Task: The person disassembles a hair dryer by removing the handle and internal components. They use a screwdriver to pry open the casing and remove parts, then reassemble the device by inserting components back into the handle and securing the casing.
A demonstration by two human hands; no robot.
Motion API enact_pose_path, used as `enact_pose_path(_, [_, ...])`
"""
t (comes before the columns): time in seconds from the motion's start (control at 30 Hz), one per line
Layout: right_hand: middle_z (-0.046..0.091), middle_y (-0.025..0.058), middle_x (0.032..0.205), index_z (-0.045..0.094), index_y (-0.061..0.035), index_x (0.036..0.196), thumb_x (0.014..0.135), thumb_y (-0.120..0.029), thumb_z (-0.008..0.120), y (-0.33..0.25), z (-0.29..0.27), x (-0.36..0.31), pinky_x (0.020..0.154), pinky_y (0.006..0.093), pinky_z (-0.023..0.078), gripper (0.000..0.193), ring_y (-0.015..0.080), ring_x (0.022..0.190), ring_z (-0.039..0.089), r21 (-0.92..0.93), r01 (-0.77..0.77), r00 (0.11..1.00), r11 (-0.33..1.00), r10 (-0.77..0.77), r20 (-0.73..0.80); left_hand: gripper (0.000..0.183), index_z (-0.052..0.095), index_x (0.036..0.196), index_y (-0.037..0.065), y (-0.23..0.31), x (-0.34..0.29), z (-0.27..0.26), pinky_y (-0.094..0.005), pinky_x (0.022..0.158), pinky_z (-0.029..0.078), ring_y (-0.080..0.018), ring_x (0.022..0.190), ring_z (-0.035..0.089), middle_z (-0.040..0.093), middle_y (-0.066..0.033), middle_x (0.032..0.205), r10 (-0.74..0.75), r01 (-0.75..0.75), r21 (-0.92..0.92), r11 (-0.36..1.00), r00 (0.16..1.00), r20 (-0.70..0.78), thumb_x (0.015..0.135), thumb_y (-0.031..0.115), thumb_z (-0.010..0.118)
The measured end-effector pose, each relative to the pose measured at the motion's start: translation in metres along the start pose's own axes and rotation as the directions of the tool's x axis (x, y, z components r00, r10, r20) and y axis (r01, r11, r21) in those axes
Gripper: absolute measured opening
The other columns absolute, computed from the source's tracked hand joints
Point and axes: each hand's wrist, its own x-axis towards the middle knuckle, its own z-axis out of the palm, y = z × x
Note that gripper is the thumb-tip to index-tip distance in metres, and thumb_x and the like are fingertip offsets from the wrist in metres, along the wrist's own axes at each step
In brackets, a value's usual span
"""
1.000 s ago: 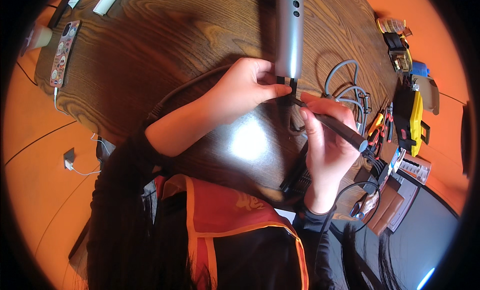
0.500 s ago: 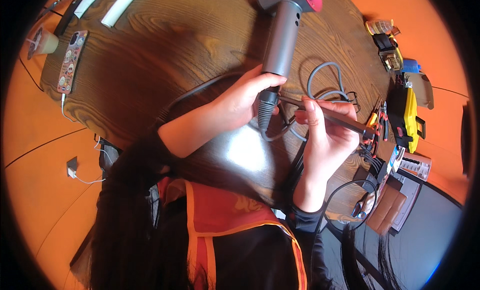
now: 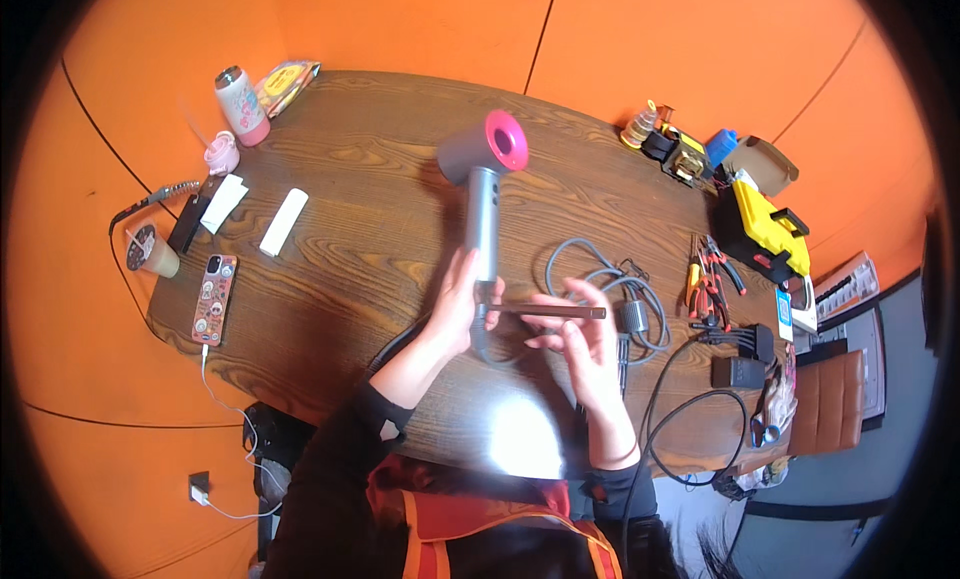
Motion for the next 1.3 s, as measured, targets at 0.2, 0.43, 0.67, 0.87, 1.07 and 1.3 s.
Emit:
enact_pose_path(0.2, [0.060, 0.0059, 0.089, 0.061, -0.0039, 0.087, 0.075, -0.001, 0.064, -0.025, -0.014, -0.014, 0.055, 0.0221, 0.048, 0.013, 0.0151, 0.075, 0.062, -0.659, 0.328, 0.939, 0.677, -0.312, 0.147, 0.027, 0.036, 0.112, 0.017, 0.012, -0.008, 0.000, -0.0206, 0.035, 0.036, -0.0078, 0.050, 0.047, 0.050, -0.0014, 0.067, 0.160, -0.169, 0.137, 0.976, 0.984, 0.080, 0.093, 0.036, 0.039])
enact_pose_path(0.43, [0.049, 0.0006, 0.074, 0.058, -0.0109, 0.098, 0.070, -0.013, 0.056, -0.037, -0.013, -0.015, 0.054, 0.0253, 0.041, 0.028, 0.0134, 0.065, 0.052, -0.725, 0.528, 0.739, -0.442, -0.181, 0.649, 0.028, 0.039, 0.112, 0.011, 0.009, -0.010, 0.000, -0.0230, 0.051, 0.044, -0.0103, 0.065, 0.054, 0.055, -0.0051, 0.080, 0.230, -0.261, 0.149, 0.954, 0.954, 0.194, 0.092, 0.030, 0.044])
enact_pose_path(0.67, [0.039, -0.0029, 0.064, 0.054, -0.0149, 0.115, 0.070, -0.015, 0.054, -0.040, -0.011, -0.037, 0.052, 0.0248, 0.034, 0.045, 0.0100, 0.055, 0.045, -0.591, 0.626, 0.678, -0.509, -0.020, 0.735, 0.034, 0.039, 0.114, 0.005, 0.018, -0.017, 0.000, -0.0283, 0.063, 0.048, -0.0151, 0.077, 0.057, 0.055, -0.0107, 0.092, 0.214, -0.285, 0.119, 0.951, 0.886, 0.412, 0.087, 0.023, 0.051])
enact_pose_path(0.87, [0.036, -0.0042, 0.058, 0.051, -0.0093, 0.121, 0.069, -0.013, 0.053, -0.036, 0.008, -0.050, 0.045, 0.0234, 0.036, 0.053, 0.0089, 0.046, 0.043, -0.541, 0.668, 0.673, -0.510, 0.106, 0.732, 0.032, 0.041, 0.104, 0.005, 0.026, -0.028, 0.001, -0.0257, 0.048, 0.046, -0.0126, 0.054, 0.053, 0.052, -0.0073, 0.072, 0.236, -0.293, 0.123, 0.948, 0.908, 0.345, 0.088, 0.030, 0.051])
enact_pose_path(1.07, [0.045, 0.0011, 0.054, 0.052, -0.0056, 0.116, 0.077, -0.016, 0.058, -0.027, 0.013, -0.048, 0.041, 0.0287, 0.044, 0.041, 0.0144, 0.042, 0.051, -0.731, 0.629, 0.772, -0.264, 0.103, 0.627, 0.029, 0.041, 0.096, 0.005, 0.026, -0.027, 0.003, -0.0234, 0.045, 0.043, -0.0108, 0.050, 0.050, 0.051, -0.0062, 0.068, 0.304, -0.383, 0.185, 0.905, 0.887, 0.348, 0.088, 0.031, 0.054])
enact_pose_path(1.3, [0.064, 0.0179, 0.075, 0.058, 0.0004, 0.106, 0.085, -0.018, 0.054, -0.016, 0.008, -0.035, 0.059, 0.0308, 0.050, 0.028, 0.0264, 0.065, 0.064, -0.755, 0.188, 0.947, 0.628, 0.088, 0.309, 0.025, 0.041, 0.096, 0.004, 0.027, -0.031, 0.005, -0.0233, 0.047, 0.044, -0.0102, 0.051, 0.051, 0.052, -0.0058, 0.070, 0.414, -0.484, 0.143, 0.863, 0.841, 0.347, 0.087, 0.022, 0.056])
